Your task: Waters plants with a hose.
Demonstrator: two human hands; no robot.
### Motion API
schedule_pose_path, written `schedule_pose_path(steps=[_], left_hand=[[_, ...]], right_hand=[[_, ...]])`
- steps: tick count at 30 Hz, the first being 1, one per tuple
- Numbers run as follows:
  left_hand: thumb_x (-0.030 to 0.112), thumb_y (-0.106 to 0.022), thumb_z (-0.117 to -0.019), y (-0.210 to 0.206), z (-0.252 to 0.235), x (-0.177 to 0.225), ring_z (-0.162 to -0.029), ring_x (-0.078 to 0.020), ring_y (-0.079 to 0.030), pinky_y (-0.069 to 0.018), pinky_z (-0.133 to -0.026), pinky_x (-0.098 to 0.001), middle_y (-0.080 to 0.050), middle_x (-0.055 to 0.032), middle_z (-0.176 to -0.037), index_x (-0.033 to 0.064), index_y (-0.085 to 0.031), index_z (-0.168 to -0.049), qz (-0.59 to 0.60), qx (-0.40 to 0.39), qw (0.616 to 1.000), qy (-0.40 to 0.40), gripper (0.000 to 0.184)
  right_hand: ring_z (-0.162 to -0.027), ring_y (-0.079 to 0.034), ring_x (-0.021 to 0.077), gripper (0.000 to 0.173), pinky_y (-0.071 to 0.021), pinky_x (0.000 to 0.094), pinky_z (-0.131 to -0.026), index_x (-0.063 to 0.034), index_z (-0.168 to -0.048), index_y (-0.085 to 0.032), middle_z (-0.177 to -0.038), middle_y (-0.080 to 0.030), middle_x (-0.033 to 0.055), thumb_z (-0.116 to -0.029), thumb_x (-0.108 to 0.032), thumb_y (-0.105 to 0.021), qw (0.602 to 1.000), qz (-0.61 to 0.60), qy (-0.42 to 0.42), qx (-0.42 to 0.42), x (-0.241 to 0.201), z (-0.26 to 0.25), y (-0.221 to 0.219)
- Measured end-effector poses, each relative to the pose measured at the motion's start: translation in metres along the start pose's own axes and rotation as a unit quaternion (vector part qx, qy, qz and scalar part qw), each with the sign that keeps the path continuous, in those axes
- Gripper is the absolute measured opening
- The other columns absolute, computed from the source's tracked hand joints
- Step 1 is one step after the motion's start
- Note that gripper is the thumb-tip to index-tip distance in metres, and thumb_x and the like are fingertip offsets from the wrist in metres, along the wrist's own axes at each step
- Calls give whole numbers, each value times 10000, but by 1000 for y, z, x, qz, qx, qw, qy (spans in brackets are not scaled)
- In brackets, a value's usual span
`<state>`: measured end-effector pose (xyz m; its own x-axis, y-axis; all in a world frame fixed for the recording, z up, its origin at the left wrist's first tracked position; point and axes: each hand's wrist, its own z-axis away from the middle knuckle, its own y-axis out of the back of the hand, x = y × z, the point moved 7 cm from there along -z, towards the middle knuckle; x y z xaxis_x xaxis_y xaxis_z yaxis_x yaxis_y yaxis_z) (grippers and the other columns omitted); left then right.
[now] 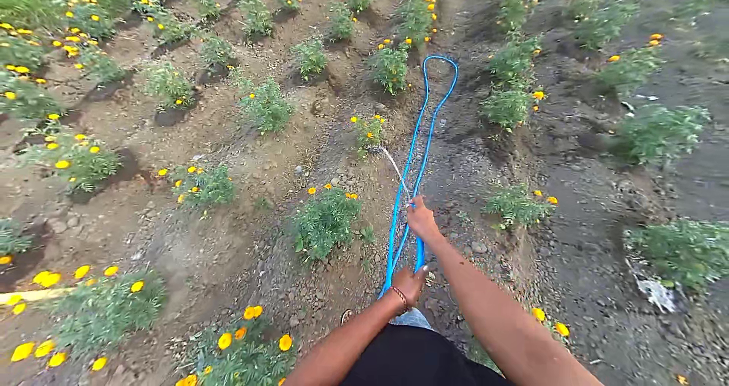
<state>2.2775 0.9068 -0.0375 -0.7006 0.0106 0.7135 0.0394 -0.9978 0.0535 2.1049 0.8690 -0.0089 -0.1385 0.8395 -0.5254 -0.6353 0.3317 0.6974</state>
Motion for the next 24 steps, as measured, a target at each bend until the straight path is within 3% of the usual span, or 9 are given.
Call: schedule_pose_path(steps=[10, 17, 24], left_hand=[[520, -259, -1116, -18, 39, -16, -492, -143, -447, -440, -511, -314, -464, -17, -665, 38, -557, -954, 58, -14, 997, 45, 589], [527, -254, -1114, -30, 25, -14, -549, -163, -467, -452, -567, -346, -484, -39, -717, 27, -578, -962, 8, -2, 999, 38, 615], [526, -234, -1115, -40, 10, 8, -633, -212, -509, -466, -633, -402, -520, -92, -789, 1, -592, -981, -49, 20, 998, 30, 649]], right_hand=[[-1139, -664, 382, 387, -515, 524, -972, -55, -1461, -450, -1221, -663, 241, -1116, -218, -387, 1000, 13, 0, -7, 2, 42, -8], [-1189, -647, 386, 395, -501, 532, -1010, -54, -1466, -452, -1267, -651, 244, -1120, -232, -385, 999, 16, 17, -23, 17, 32, -5], [-1087, -679, 389, 400, -525, 539, -939, -60, -1473, -449, -1201, -668, 250, -1124, -236, -365, 999, -8, 29, -20, 32, 22, 18]])
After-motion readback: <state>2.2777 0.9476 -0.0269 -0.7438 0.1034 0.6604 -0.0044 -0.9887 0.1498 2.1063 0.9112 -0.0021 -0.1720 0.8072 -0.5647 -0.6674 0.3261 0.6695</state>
